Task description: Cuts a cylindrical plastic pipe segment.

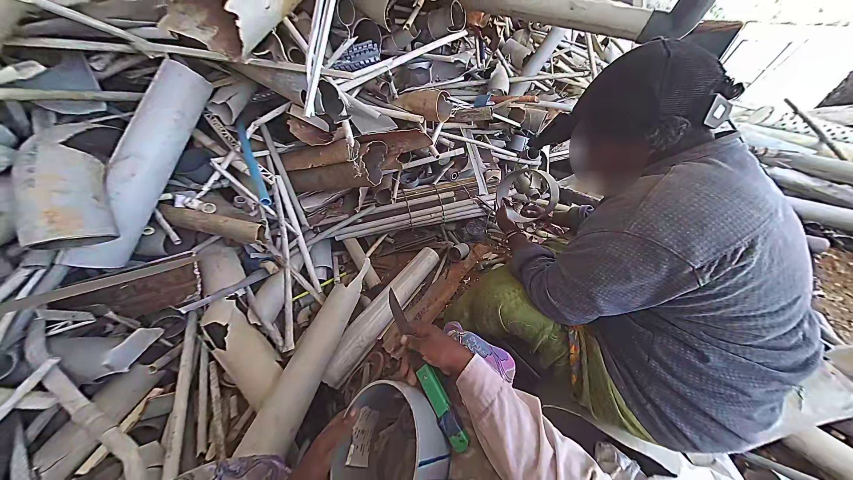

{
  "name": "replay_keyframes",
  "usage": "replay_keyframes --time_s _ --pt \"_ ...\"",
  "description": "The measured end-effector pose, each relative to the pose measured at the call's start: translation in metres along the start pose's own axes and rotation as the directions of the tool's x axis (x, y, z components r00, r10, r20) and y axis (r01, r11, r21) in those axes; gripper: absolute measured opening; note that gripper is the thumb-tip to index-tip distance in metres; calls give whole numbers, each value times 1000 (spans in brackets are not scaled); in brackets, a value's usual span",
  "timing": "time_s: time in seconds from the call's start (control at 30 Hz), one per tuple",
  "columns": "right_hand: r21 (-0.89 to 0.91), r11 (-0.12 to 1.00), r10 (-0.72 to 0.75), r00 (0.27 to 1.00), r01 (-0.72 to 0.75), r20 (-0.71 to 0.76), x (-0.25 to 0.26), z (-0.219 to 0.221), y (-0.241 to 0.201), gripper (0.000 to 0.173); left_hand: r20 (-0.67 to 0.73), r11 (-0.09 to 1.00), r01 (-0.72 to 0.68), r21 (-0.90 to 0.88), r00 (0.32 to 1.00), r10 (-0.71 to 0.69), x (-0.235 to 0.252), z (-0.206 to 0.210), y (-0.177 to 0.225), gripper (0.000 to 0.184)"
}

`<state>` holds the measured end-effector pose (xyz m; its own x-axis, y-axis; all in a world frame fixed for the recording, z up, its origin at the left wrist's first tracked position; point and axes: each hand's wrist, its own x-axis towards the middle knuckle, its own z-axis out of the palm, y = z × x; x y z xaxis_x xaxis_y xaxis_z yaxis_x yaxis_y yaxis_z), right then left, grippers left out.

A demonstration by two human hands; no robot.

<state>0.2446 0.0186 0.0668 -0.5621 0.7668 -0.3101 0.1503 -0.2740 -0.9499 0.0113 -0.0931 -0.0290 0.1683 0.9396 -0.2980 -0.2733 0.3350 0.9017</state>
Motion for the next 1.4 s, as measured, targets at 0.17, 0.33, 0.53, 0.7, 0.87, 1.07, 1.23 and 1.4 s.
replay_keyframes --time_s 0.17,0.33,0.53,0.7,0.87,1.07,1.23,1.4 --pt "62 997 -42 999 42 -2 -4 -2 4 24 20 976 -105 -190 994 110 5 6 -2 73" --pt "27 999 -38 999 38 -20 -15 -6 2 26 10 962 -141 -232 989 147 7 10 -2 65" --pt "-49 997 -62 998 63 28 -34 -14 2 22 -128 989 -89 -120 989 74 -1 16 3 44" --pt "-15 1000 1 999 -1 -32 -41 -28 11 24 212 932 -83 -352 963 166 10 1 -19 47" --pt "3 1000 22 997 -21 -75 -40 -37 13 26 248 990 40 -134 969 -5 9 2 -14 74" --pt "-53 998 18 999 -21 -48 -36 -36 14 26 189 926 218 309 940 -284 11 2 2 60" --pt "-85 993 79 996 -81 -31 -33 -31 12 23 184 941 219 259 945 -270 6 -3 6 56" --pt "16 998 61 988 -60 -138 -33 -27 11 23 501 986 -167 -11 852 150 23 -22 -9 94"
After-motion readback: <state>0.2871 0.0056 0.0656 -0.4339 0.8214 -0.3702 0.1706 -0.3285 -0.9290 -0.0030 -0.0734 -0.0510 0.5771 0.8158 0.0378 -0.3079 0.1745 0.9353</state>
